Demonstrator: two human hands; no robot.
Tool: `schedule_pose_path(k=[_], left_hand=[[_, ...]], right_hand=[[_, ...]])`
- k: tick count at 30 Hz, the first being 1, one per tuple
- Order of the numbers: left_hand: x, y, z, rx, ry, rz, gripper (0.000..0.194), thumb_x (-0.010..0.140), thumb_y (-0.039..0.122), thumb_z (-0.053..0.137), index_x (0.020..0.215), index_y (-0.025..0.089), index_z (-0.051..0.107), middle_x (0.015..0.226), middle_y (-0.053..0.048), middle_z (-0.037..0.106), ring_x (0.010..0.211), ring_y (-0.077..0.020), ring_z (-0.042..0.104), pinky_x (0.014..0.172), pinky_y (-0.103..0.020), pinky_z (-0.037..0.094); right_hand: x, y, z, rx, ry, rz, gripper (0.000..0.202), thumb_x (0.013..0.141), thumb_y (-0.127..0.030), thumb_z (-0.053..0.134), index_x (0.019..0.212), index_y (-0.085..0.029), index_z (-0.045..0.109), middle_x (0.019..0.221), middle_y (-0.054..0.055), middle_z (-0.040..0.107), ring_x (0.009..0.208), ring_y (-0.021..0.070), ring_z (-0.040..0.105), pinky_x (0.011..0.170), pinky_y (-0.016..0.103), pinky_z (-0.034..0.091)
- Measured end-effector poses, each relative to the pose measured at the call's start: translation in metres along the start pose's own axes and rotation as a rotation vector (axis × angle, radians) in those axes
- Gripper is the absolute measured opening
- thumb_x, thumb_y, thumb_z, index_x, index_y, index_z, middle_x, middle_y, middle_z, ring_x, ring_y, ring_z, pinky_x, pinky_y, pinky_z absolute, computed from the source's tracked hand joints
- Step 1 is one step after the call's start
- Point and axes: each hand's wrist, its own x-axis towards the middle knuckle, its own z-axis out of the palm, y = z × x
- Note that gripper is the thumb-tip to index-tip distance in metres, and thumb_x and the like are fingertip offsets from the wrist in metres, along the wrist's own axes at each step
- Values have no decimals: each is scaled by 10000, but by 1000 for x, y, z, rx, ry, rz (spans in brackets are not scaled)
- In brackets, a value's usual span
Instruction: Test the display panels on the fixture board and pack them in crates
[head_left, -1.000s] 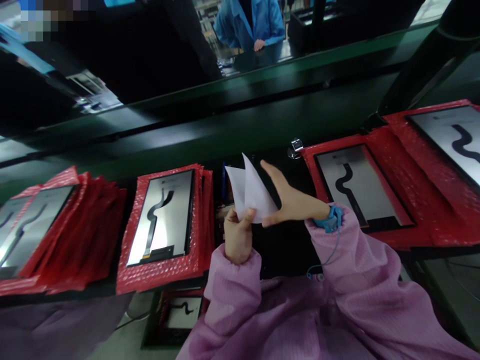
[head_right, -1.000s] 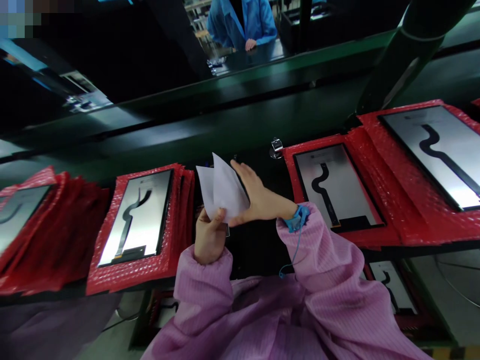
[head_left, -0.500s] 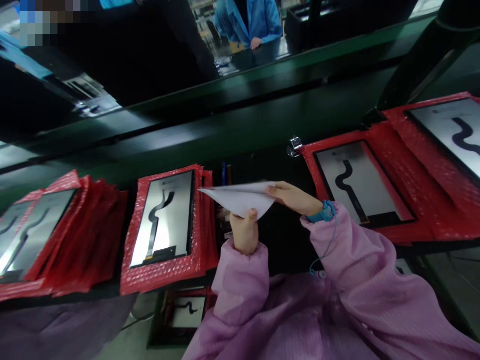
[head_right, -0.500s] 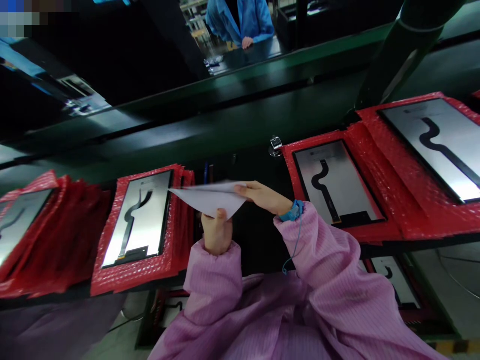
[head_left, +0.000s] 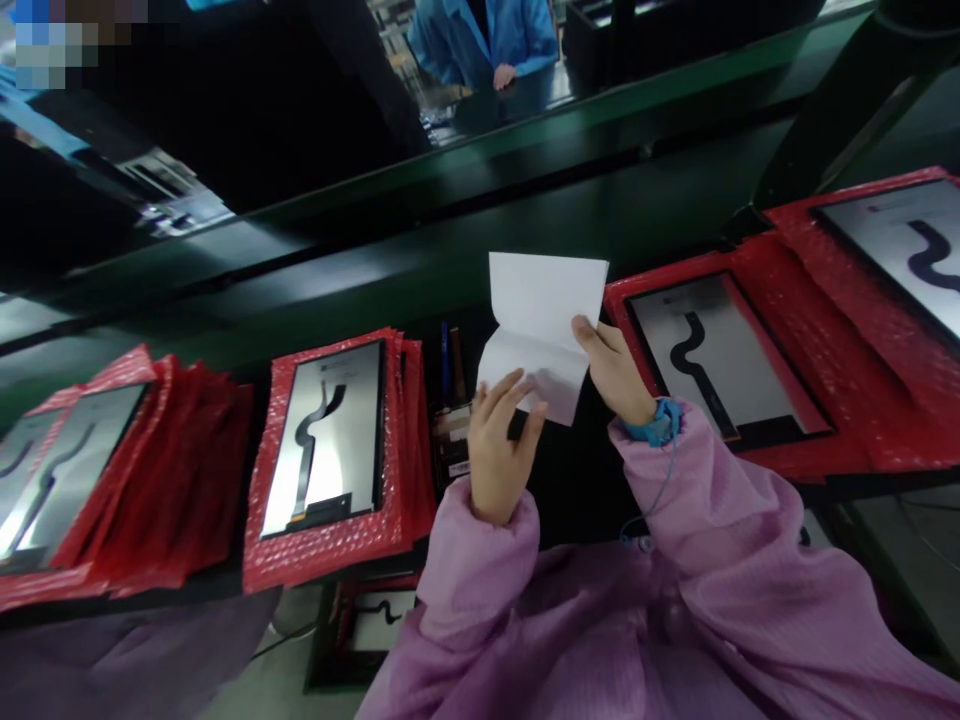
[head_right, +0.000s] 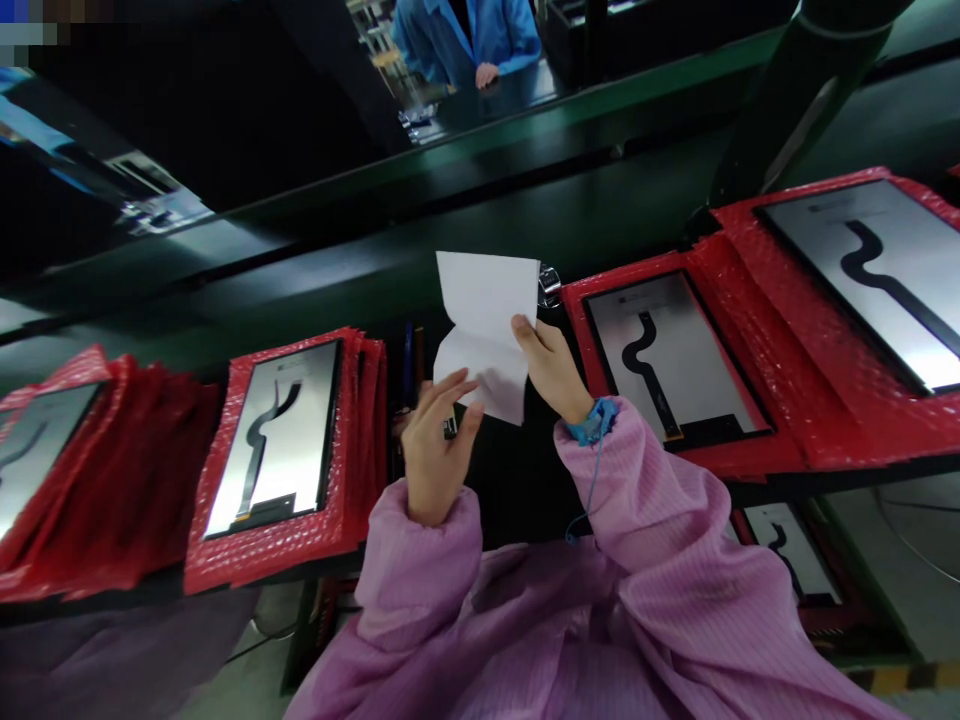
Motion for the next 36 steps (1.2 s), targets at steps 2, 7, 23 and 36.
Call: schedule_pose_path(k=[2,7,23,36], left_hand=[[7,1,8,-87,-139,-19,423,1000,471,520,1342,231,580,1429,-149,571,1219,-262,632,1087,-482,486],[12,-1,38,-94,-101,-72,777,929,607,559,1565,239,304,1583,-224,345,1307,-318,557,1063,-504,503],[16,-24,27,-419,-118,-196,776,844,600,699,1512,301,443,1444,-137,504,1222,-279,603,970,-417,580],[19,-26,23,-621,-138,-302,665,852,573,702,1391,208,569,1369,-165,605,1150,-260,669,968,-394,590]], right_hand=[[-1,-1,1,92,-23,42,493,811,-675,660,917,-197,726,951,44,742,1052,239,687,933,368,555],[-4,0,8,369,-91,209,431,748,-589,732,964,-217,705,1016,50,751,1114,251,671,951,401,573],[-9,-10,0,75,-498,94,404,840,-435,754,1169,-202,745,938,23,732,812,117,652,766,240,567],[-11,-9,2,-58,-400,117,459,798,-466,780,1199,-245,743,1255,29,725,1158,223,694,1063,393,553]])
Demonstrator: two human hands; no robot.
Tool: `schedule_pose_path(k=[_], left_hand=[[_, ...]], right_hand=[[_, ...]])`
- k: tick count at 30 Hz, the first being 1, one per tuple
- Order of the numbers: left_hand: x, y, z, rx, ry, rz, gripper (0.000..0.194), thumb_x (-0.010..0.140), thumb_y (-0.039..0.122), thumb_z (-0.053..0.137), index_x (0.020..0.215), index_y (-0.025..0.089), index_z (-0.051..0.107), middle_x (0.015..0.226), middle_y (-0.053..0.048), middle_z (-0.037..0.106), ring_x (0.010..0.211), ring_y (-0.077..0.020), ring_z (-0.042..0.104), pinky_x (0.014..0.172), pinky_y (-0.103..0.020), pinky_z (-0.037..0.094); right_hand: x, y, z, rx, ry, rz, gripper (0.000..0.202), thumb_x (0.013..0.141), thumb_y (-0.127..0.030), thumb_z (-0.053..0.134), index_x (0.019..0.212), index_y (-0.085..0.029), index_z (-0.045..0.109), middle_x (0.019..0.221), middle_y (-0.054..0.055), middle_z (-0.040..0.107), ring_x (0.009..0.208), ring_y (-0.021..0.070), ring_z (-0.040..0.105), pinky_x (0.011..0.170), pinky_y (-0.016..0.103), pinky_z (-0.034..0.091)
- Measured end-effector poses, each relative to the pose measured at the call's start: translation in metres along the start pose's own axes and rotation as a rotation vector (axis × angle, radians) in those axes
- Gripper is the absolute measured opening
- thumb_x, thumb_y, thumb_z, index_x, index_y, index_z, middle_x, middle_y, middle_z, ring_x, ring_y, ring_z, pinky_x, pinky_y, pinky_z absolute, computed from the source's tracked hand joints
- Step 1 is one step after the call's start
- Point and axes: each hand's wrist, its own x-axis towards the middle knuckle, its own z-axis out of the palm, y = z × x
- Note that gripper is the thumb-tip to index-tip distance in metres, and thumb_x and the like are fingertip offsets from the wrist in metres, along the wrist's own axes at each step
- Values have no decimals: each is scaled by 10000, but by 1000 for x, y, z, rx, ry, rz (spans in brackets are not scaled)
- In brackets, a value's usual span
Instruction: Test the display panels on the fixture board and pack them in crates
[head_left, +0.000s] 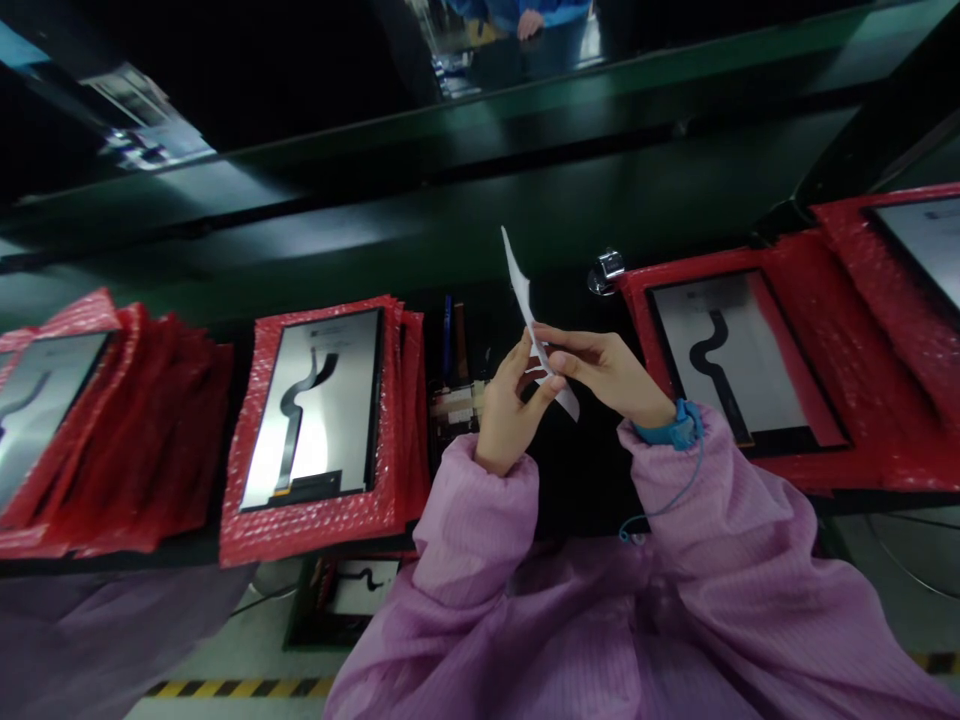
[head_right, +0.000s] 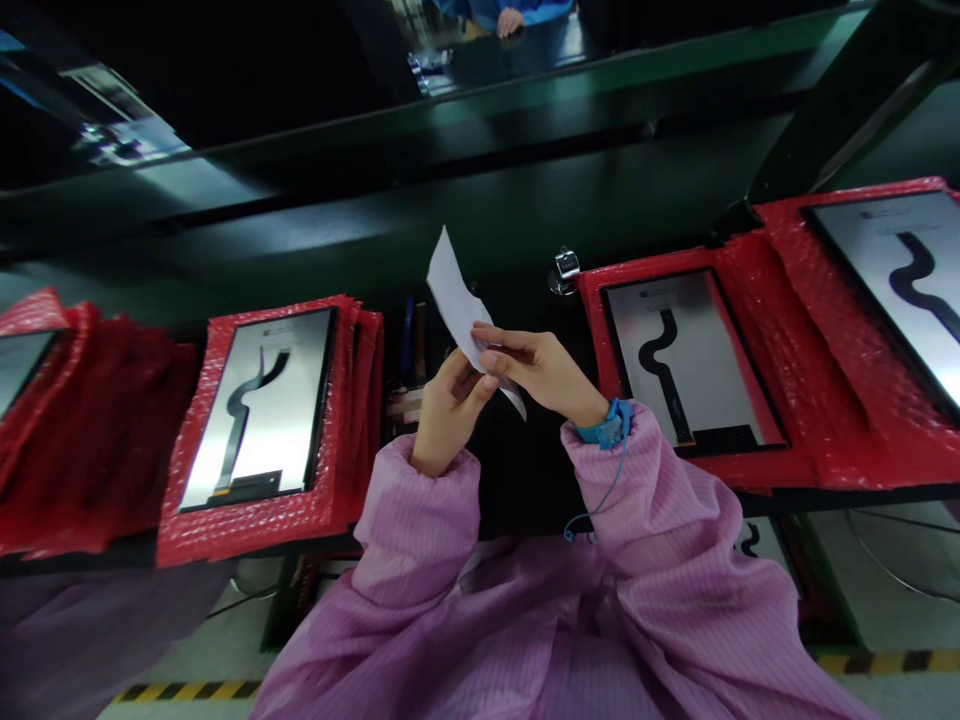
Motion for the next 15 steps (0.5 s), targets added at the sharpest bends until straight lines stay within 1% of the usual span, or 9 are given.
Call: schedule_pose_path(k=[3,6,9,12,15], left_hand=[[1,2,1,-4,-10,8,617,861,552,703,1355,198,593,1333,-158,626,1148,-259,671,983,-398,585],[0,3,2,8,-13,15,639,873,528,702,1416,230,545,1344,-144,622,1160,-258,668,982,-397,587],[-2,2,4,59,-13,47,657,886,512,694,1461,257,505,1345,-135,615,1243,-278,622,989,-407,586],[-3,2,5,129,36,88,610,878,514,700,1415,264,555,1417,-138,548,1315,-299,564,1005,-426,581],[-4,4,7,160,63,105,541,890,499,688,1362,252,594,1444,-134,505,1284,-278,581,1006,-412,584]], right_hand=[[0,-1,1,6,1,1,464,789,-442,795,1205,-245,738,1315,41,693,1183,235,686,1085,424,543],[0,0,3,52,13,12,490,746,-434,832,1188,-243,746,1259,53,723,1125,240,715,1045,434,574],[0,3,4,99,60,22,475,706,-419,862,1134,-237,767,1219,57,739,1065,234,735,1001,423,601],[0,4,5,122,52,17,472,685,-399,878,1117,-242,771,1226,59,735,1056,225,736,975,396,612],[-1,3,5,111,39,4,445,718,-398,857,1127,-248,769,1232,51,735,1081,225,729,976,388,611]])
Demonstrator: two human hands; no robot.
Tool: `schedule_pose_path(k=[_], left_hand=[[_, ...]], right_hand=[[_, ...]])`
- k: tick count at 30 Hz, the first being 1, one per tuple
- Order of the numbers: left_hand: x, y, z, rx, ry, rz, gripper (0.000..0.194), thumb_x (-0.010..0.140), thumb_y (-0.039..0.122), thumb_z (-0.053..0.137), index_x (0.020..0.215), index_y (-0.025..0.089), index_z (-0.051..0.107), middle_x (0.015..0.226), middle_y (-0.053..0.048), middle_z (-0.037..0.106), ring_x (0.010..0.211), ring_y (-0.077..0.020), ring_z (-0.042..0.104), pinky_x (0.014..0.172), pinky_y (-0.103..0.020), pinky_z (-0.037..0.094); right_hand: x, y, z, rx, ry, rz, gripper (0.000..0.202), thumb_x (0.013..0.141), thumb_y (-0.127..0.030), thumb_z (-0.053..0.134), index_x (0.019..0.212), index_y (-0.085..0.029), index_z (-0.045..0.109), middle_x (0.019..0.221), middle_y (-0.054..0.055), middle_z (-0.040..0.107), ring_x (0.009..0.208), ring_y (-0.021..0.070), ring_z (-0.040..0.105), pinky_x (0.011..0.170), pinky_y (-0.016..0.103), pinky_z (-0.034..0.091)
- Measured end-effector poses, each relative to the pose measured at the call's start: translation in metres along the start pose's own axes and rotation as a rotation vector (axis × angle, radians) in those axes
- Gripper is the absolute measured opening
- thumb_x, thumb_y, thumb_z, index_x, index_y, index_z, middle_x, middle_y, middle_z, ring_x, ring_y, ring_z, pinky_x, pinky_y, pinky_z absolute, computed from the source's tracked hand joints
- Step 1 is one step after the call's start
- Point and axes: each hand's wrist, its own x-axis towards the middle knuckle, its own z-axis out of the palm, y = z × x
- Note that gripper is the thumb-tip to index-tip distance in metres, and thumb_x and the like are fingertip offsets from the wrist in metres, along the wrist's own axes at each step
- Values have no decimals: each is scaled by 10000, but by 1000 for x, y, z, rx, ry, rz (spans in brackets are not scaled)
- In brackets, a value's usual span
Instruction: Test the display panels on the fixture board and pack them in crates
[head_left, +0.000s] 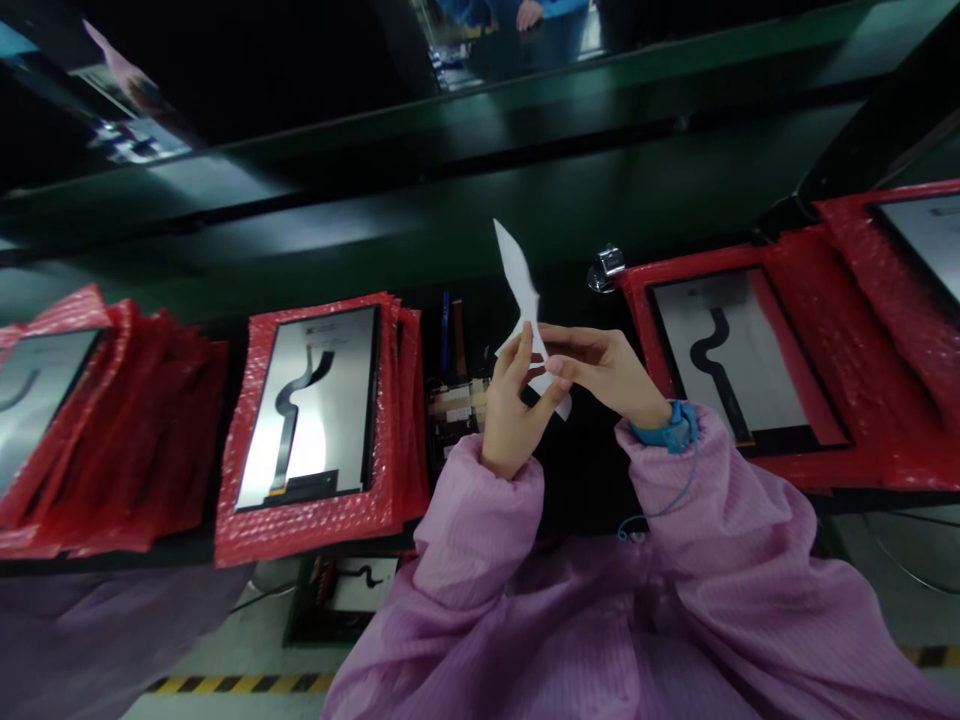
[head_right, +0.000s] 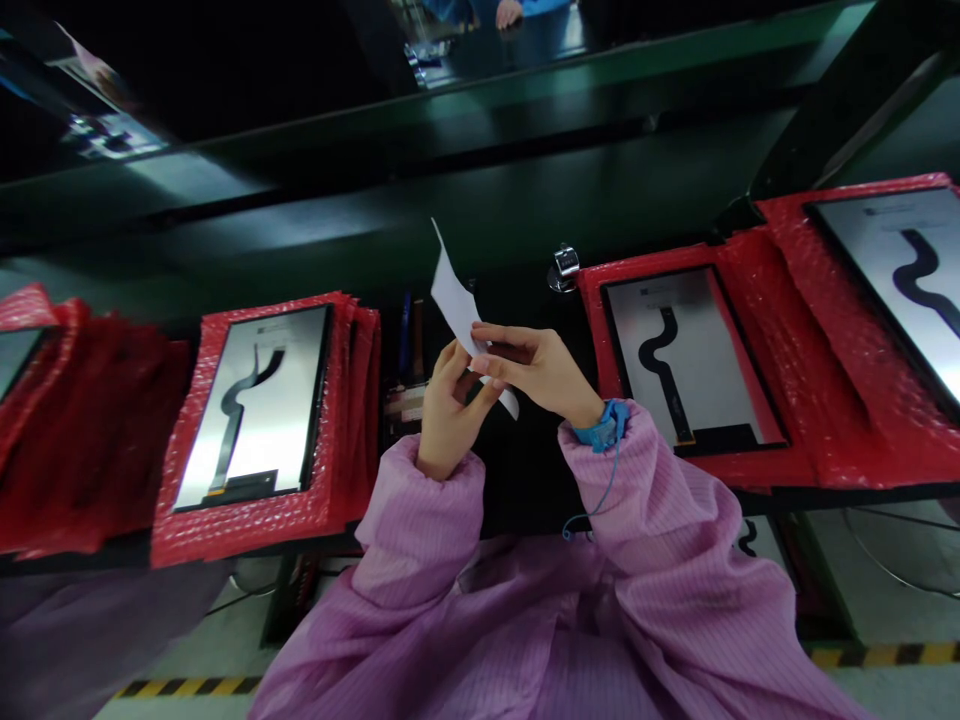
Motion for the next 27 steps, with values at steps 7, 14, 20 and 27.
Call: schedule_pose_path(k=[7,14,20,27], left_hand=[[1,7,-1,-96,-8,-14,447,891,481,686,1248,214,641,1297,-116,593,1159,-232,641,940,-351,603],[0,9,-3,-384,174,-135,309,952,466,619,884,181,716,826,-33,717,865,-172,721,820,-304,605],[2,10,0,-407,328,-169,356,869,524,704,883,169,674,869,-45,739,874,-213,754,754,-355,648],[2,9,-1,-407,359,-176,404,851,571,701,878,169,690,852,-37,731,857,-204,747,762,-376,663]], right_hand=[[0,-2,0,-54,15,-53,333,775,-385,815,1078,-250,785,1298,30,705,1214,237,672,1083,418,549],[2,1,-2,-321,-15,-178,367,799,-364,798,1150,-261,765,1347,43,676,1280,248,627,1132,436,500],[3,13,-1,-720,-17,-457,330,938,-276,636,1259,-261,710,1320,49,691,1263,214,634,1133,432,497],[0,15,3,-920,-5,-595,350,1002,-234,504,1303,-273,679,1291,49,694,1214,197,642,1070,410,543]])
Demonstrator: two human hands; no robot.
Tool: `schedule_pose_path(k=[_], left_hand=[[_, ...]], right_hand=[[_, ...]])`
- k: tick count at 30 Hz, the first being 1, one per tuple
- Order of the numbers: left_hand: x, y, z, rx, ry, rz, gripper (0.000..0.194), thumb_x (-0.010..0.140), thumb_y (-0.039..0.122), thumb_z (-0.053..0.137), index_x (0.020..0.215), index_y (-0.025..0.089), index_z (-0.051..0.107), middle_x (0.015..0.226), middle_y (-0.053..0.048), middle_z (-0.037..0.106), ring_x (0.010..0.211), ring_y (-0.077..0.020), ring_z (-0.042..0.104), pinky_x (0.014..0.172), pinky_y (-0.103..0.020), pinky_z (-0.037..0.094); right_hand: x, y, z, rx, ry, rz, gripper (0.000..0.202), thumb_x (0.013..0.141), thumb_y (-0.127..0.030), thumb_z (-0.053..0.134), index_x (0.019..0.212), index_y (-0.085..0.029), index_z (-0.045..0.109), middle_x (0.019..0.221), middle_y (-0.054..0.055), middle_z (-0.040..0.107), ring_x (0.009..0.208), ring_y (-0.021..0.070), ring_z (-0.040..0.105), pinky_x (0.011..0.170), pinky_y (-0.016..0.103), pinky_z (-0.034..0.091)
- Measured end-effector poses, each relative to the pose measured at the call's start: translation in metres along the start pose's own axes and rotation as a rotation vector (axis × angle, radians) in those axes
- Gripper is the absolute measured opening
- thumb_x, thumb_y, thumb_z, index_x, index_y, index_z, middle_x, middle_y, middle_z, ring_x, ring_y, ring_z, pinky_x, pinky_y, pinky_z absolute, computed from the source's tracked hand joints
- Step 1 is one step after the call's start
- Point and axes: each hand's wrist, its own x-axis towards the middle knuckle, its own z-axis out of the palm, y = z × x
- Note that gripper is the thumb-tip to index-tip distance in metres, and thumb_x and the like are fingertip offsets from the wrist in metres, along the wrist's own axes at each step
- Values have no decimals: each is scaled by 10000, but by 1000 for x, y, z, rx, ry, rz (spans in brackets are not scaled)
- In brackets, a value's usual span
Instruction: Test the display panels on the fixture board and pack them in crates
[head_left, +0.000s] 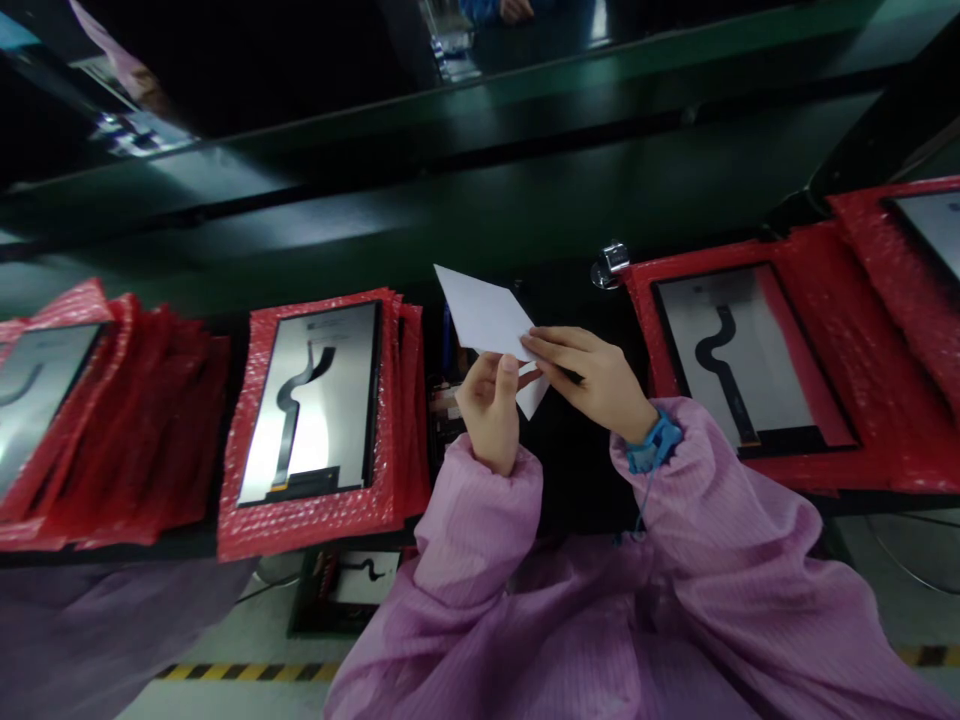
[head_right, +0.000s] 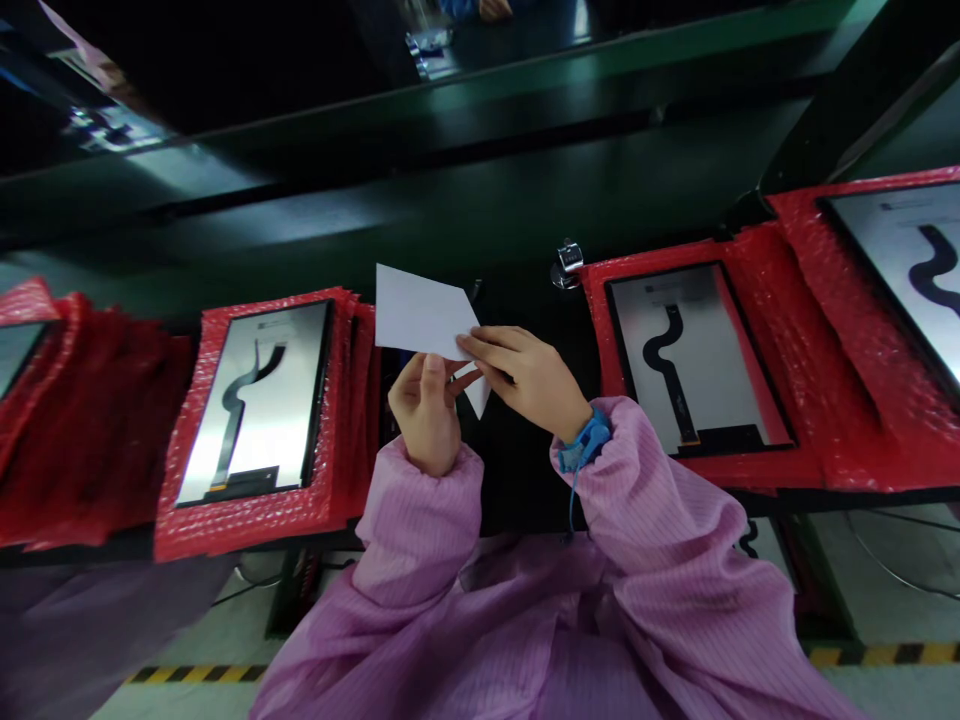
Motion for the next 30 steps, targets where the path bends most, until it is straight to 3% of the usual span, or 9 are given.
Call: schedule_pose_path(k=[4,8,12,16,21,25,30], left_hand=[[-3,0,2,31,39,18,365,848,524,726,879,162,701,860,-45,752,840,-193,754,741,-328,664],[-2,-3,1,58,126,-19,331,825,475,754,803,151,688,738,-11,729,660,-155,727,623,-287,650],[0,-3,-1,76,184,-54,337,813,470,760,757,150,674,697,-6,719,645,-150,716,628,-278,634],[1,-2,-1,55,203,-44,349,796,469,781,713,147,674,655,-1,700,587,-118,667,590,-234,582],[2,-2,-4,75,183,49,349,770,467,812,669,158,686,621,21,683,558,-81,611,574,-191,520],[3,-2,-5,114,138,188,287,740,451,843,694,187,740,660,15,724,618,-112,653,615,-220,545],[2,-2,-4,84,50,244,271,745,472,837,687,217,770,687,8,746,635,-143,679,644,-267,574]], right_hand=[[-1,2,1,-123,29,-86,360,976,-160,500,1276,-226,688,1247,65,705,1200,212,633,1057,414,550],[-3,2,3,-182,47,-119,339,961,-141,498,1221,-219,700,1219,77,698,1239,237,594,1058,451,554],[-3,-4,6,-234,22,-147,350,949,-123,494,1234,-210,677,1247,105,663,1274,259,559,1069,486,542],[-3,-8,7,-232,68,-128,348,965,-238,548,1300,-199,630,1378,136,588,1355,299,500,1113,540,493],[-2,-9,7,-95,97,-58,490,958,-428,599,1372,-167,566,1402,159,576,1387,297,481,1164,529,441],[0,-14,2,109,76,56,424,963,-411,600,1323,-187,602,1337,134,628,1274,240,589,1091,438,510],[1,-21,-7,367,32,104,304,958,-351,587,1198,-196,691,1218,93,699,1119,194,671,972,340,556]])
